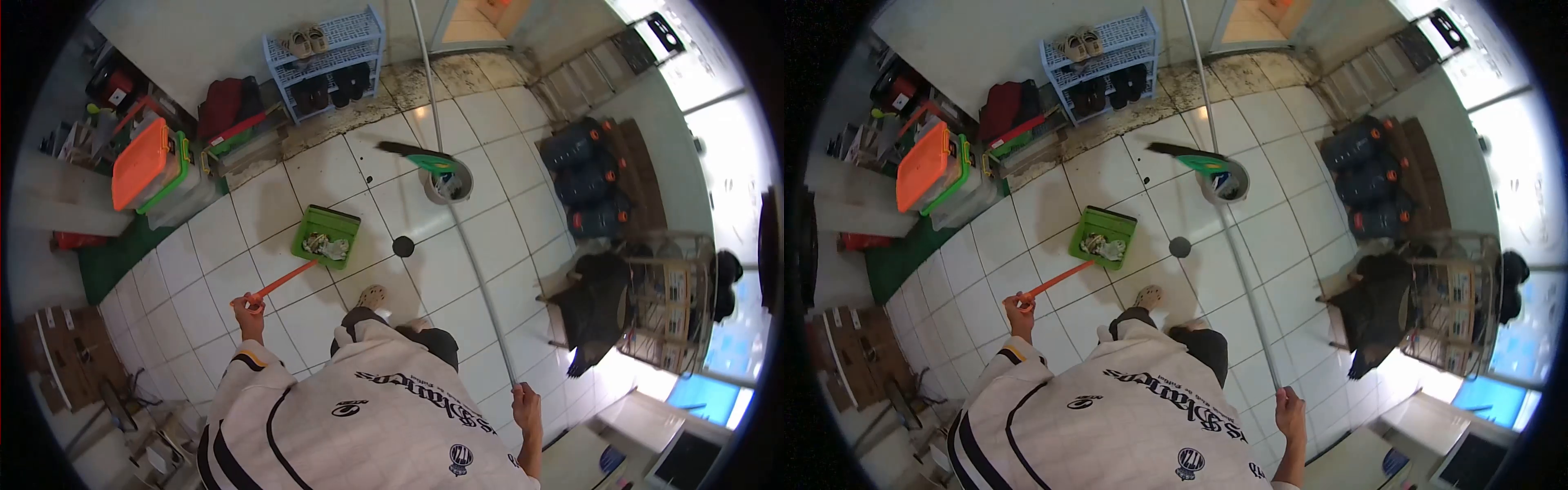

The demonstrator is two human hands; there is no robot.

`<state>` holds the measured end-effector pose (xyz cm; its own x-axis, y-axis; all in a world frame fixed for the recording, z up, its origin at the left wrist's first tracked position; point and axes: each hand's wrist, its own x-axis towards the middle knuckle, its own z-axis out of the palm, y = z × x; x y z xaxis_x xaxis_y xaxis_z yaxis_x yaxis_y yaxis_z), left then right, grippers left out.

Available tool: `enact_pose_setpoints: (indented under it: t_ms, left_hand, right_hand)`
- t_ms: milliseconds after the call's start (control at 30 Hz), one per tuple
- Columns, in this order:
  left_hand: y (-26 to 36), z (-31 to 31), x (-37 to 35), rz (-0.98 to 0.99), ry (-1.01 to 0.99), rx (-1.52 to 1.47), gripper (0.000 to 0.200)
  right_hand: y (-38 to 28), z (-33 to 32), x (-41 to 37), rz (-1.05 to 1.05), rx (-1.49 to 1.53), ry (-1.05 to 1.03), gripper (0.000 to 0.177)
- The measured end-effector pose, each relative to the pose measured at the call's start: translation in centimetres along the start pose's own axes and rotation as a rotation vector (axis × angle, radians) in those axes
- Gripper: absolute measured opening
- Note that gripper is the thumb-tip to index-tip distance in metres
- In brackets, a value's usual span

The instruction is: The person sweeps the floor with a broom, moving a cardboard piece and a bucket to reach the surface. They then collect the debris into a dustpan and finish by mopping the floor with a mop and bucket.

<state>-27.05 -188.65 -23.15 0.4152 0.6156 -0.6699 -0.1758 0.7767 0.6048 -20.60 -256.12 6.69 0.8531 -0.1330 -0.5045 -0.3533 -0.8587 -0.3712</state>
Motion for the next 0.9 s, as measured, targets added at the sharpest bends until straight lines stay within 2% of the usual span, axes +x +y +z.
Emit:
enact_pose_setpoints:
  t_ms: [100, 200, 233, 267, 300, 333, 400, 433, 467, 533, 633, 733, 800, 900]
  left_hand:
    - [-4.0, 2.7, -2.5, 0.119, 0.123, 0.015, 0.026]
    - [-7.9, 6.4, -7.8, 0.181, 0.219, -0.066, 0.023]
    - [-9.1, 8.1, -9.5, 0.191, 0.23, -0.101, 0.022]
    - [-10.4, 10.4, -11.4, 0.198, 0.243, -0.137, 0.021]
    - [-12.2, 14.3, -14.3, 0.262, 0.37, -0.147, 0.02]
    - [-15.0, 14.6, -15.9, 0.286, 0.428, -0.197, 0.02]
    - [-18.5, 15.5, -17.0, 0.355, 0.51, -0.297, 0.019]
    - [-19.3, 21.7, -20.5, 0.384, 0.57, -0.323, 0.016]
    - [-20.5, 22.6, -21.4, 0.427, 0.551, -0.33, 0.016]
    - [-23.2, 22.5, -22.5, 0.511, 0.505, -0.358, 0.017]
    - [-26.1, 25.1, -23.7, 0.519, 0.594, -0.417, 0.015]
    - [-29.1, 28.8, -23.1, 0.56, 0.757, -0.426, 0.012]
    - [-30.5, 30.5, -21.9, 0.566, 0.768, -0.415, 0.012]
    - [-35.4, 32.0, -23.0, 0.559, 0.806, -0.473, 0.014]
  right_hand:
    - [-2.4, -6.6, 9.3, -0.087, 0.002, -0.137, 0.037]
    - [0.2, -15.1, 18.7, -0.138, -0.136, -0.195, 0.03]
    - [2.7, -18.1, 21.8, -0.21, -0.037, -0.128, 0.028]
    - [0.9, -22.5, 23.7, -0.308, -0.15, -0.046, 0.029]
    - [2.1, -27.0, 26.5, -0.257, -0.27, -0.086, 0.032]
    - [1.1, -31.1, 28.3, -0.252, -0.247, -0.028, 0.033]
    - [1.0, -38.7, 33.1, -0.263, -0.393, 0.041, 0.031]
    - [-0.5, -41.7, 35.3, -0.246, -0.415, 0.115, 0.031]
    - [-2.1, -43.9, 37.8, -0.266, -0.501, 0.182, 0.03]
    - [-5.6, -47.2, 43.2, -0.31, -0.67, 0.337, 0.028]
    - [-7.5, -48.5, 54.0, -0.254, -0.835, 0.339, 0.026]
    - [-7.6, -48.3, 64.4, -0.244, -0.767, 0.218, 0.026]
    - [-8.4, -46.5, 69.6, -0.289, -0.792, 0.227, 0.025]
    - [-11.9, -45.7, 77.1, -0.503, -0.733, 0.214, 0.025]
